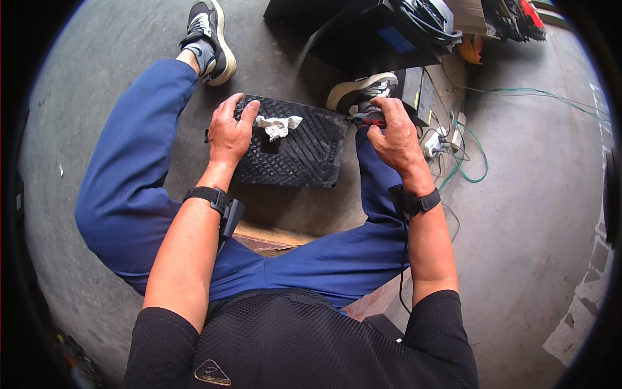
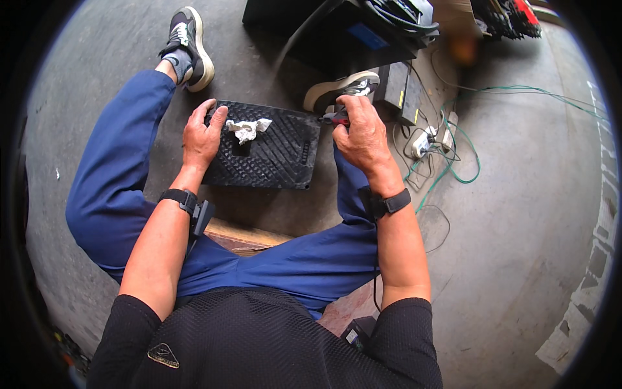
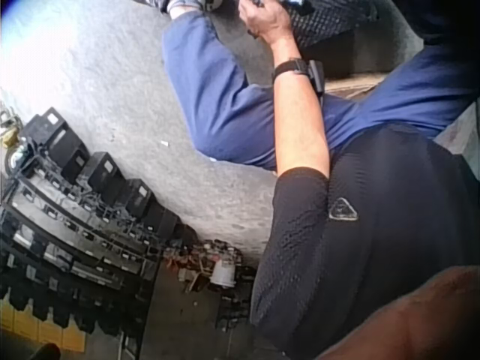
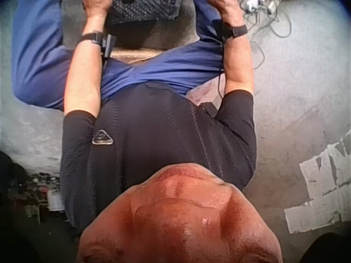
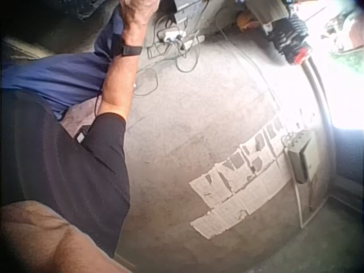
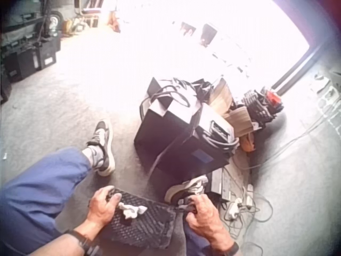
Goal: The person is using a screwdriver to open a piece of equipment on the floor.
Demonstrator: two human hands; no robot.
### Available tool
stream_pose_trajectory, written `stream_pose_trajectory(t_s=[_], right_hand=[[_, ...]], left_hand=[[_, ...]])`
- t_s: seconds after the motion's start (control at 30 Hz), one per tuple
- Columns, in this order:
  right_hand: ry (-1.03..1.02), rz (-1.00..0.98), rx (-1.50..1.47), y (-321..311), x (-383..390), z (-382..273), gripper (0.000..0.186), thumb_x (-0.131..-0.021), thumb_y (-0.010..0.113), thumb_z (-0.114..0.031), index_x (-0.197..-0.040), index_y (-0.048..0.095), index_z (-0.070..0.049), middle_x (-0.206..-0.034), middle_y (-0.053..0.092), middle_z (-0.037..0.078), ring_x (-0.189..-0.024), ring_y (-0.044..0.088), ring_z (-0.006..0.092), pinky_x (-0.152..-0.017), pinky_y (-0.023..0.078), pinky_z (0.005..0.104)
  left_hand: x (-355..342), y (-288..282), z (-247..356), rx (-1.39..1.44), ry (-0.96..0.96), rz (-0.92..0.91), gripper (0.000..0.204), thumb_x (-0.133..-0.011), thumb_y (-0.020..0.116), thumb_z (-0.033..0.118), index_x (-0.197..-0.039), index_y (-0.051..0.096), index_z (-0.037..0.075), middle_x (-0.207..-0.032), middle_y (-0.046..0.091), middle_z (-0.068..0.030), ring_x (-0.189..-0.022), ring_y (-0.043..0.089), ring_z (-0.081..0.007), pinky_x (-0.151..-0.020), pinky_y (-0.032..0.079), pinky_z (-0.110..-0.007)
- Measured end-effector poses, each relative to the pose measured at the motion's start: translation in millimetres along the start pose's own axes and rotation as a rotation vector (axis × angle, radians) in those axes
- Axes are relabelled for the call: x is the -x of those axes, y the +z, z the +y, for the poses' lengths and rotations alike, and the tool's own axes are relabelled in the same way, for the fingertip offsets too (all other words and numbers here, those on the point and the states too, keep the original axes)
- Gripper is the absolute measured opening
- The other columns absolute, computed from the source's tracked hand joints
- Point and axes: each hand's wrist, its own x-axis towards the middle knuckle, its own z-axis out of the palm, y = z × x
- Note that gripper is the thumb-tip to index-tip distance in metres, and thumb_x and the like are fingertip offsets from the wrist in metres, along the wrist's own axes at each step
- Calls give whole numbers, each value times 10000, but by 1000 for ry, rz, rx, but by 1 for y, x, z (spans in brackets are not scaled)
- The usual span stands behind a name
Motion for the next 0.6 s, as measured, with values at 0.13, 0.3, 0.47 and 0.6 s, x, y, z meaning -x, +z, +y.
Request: stream_pose_trajectory(t_s=[0.13, 0.3, 0.47, 0.6], right_hand=[[72, -78, 99, -4, 1, 4, 282, -873, 660, -92, -1150, 625, -53, -1067, 666, 177, -949, 675, 396, -821, 555, 473], [-43, -24, 70, -2, -1, 2, 314, -902, 701, -161, -1189, 614, -65, -1085, 653, 178, -967, 668, 402, -817, 552, 480], [68, -41, 105, -3, 1, -5, 366, -865, 687, -114, -1216, 599, -65, -1113, 629, 190, -1021, 646, 410, -861, 541, 491], [69, -77, 44, -2, -1, 0, 383, -864, 692, -131, -1229, 598, -60, -1113, 611, 194, -1037, 628, 415, -891, 532, 494]], left_hand=[[-1, -1, 0, -9, 13, 3, 582, -967, 682, 501, -1298, 658, 22, -1282, 671, -208, -1206, 630, -358, -1038, 481, -423], [0, -1, 0, -7, 7, -5, 580, -968, 681, 498, -1298, 658, 22, -1286, 671, -203, -1211, 628, -355, -1041, 479, -422], [0, -1, 0, -9, 5, 1, 577, -970, 678, 498, -1299, 658, 25, -1287, 671, -202, -1213, 626, -355, -1046, 476, -421], [0, -3, 1, -15, -6, -14, 577, -971, 677, 499, -1302, 657, 26, -1292, 668, -204, -1215, 625, -359, -1049, 474, -421]])
